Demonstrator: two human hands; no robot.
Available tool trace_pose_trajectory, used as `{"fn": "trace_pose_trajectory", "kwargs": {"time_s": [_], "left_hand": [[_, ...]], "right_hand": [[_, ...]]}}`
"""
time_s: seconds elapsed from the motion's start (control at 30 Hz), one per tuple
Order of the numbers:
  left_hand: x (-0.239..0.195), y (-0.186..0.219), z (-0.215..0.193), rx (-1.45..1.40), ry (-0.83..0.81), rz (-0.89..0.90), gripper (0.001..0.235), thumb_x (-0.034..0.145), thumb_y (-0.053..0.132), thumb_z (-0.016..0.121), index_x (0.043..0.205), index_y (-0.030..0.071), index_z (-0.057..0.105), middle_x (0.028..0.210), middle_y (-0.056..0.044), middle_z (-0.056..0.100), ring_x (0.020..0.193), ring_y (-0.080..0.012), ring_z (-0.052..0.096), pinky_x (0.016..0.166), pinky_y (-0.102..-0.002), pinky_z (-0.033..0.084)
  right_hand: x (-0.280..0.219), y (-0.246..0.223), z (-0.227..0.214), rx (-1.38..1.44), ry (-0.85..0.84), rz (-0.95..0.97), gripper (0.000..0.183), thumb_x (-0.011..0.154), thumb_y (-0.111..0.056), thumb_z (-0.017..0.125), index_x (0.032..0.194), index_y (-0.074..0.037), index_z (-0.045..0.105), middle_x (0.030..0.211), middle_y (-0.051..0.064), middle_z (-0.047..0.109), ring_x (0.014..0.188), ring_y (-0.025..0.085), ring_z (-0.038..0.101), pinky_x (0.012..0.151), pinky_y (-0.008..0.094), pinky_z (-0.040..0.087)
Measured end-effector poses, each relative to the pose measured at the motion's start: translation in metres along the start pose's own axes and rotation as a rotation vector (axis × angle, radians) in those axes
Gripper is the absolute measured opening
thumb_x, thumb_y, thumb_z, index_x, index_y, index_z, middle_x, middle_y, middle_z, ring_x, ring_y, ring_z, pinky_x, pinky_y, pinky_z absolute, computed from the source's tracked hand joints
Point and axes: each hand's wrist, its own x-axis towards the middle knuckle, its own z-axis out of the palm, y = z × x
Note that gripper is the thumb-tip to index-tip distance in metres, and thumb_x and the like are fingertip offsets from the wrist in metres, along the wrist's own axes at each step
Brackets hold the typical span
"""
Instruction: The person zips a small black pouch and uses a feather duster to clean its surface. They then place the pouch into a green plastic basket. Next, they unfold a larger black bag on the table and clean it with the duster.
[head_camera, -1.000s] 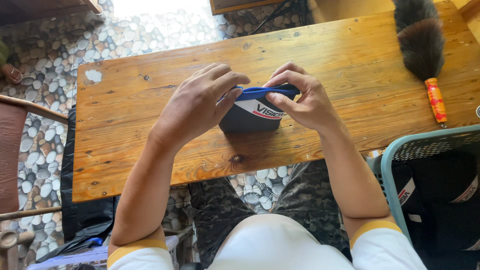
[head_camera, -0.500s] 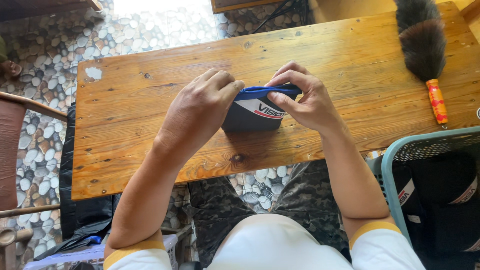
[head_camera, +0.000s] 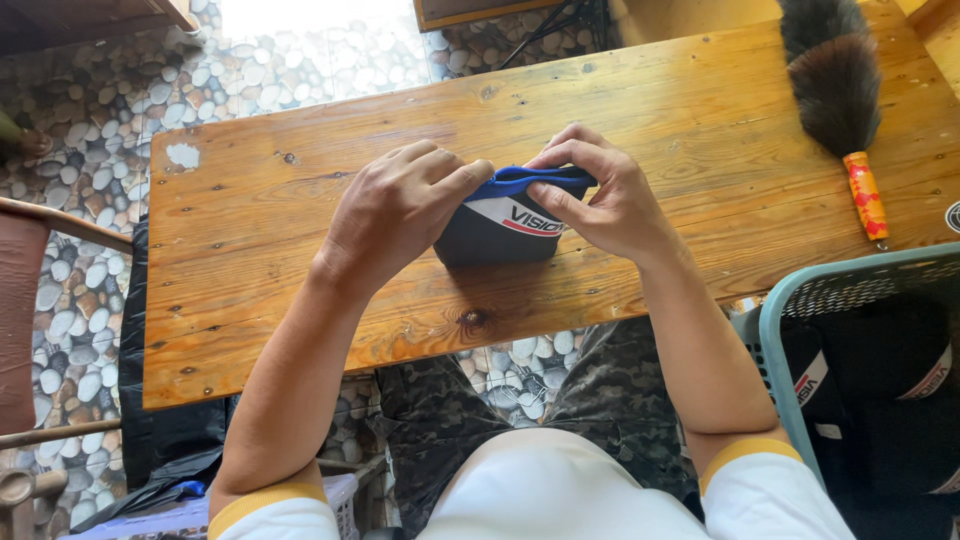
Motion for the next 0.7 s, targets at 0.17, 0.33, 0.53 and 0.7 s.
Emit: {"fn": "trace_pose_trajectory", "kwargs": {"time_s": [0.17, 0.33, 0.53, 0.7], "left_hand": [[0.006, 0.006, 0.000, 0.024, -0.032, 0.003, 0.025, 0.093, -0.004, 0.068, 0.107, 0.015, 0.074, 0.070, -0.004, 0.061, 0.061, -0.0233, 0.061, 0.058, -0.036, 0.055], [0.019, 0.009, 0.010, 0.167, -0.012, 0.053, 0.025, 0.092, 0.001, 0.068, 0.105, 0.021, 0.073, 0.061, 0.003, 0.057, 0.054, -0.0178, 0.058, 0.057, -0.031, 0.053], [0.017, 0.018, 0.019, 0.091, -0.020, -0.008, 0.023, 0.092, -0.002, 0.067, 0.106, 0.016, 0.070, 0.080, -0.001, 0.060, 0.064, -0.0191, 0.061, 0.057, -0.032, 0.053], [0.020, 0.019, 0.022, 0.179, 0.004, 0.024, 0.027, 0.092, -0.001, 0.068, 0.109, 0.021, 0.070, 0.076, 0.000, 0.058, 0.058, -0.0175, 0.058, 0.055, -0.032, 0.053]], "right_hand": [[0.001, -0.004, 0.002, 0.028, -0.012, 0.001, 0.018, 0.093, -0.010, 0.078, 0.108, -0.002, 0.073, 0.104, 0.016, 0.064, 0.106, 0.028, 0.066, 0.095, 0.042, 0.050], [0.003, -0.006, 0.001, 0.010, -0.019, 0.001, 0.019, 0.092, -0.009, 0.079, 0.107, 0.001, 0.072, 0.103, 0.017, 0.064, 0.102, 0.029, 0.066, 0.092, 0.044, 0.051], [0.005, -0.003, 0.000, 0.013, -0.026, 0.038, 0.024, 0.091, -0.010, 0.081, 0.112, -0.001, 0.073, 0.105, 0.016, 0.065, 0.104, 0.027, 0.066, 0.093, 0.042, 0.051], [0.004, -0.006, 0.002, 0.035, -0.008, 0.041, 0.028, 0.089, -0.010, 0.084, 0.113, 0.001, 0.072, 0.102, 0.016, 0.066, 0.101, 0.026, 0.067, 0.093, 0.043, 0.052]]}}
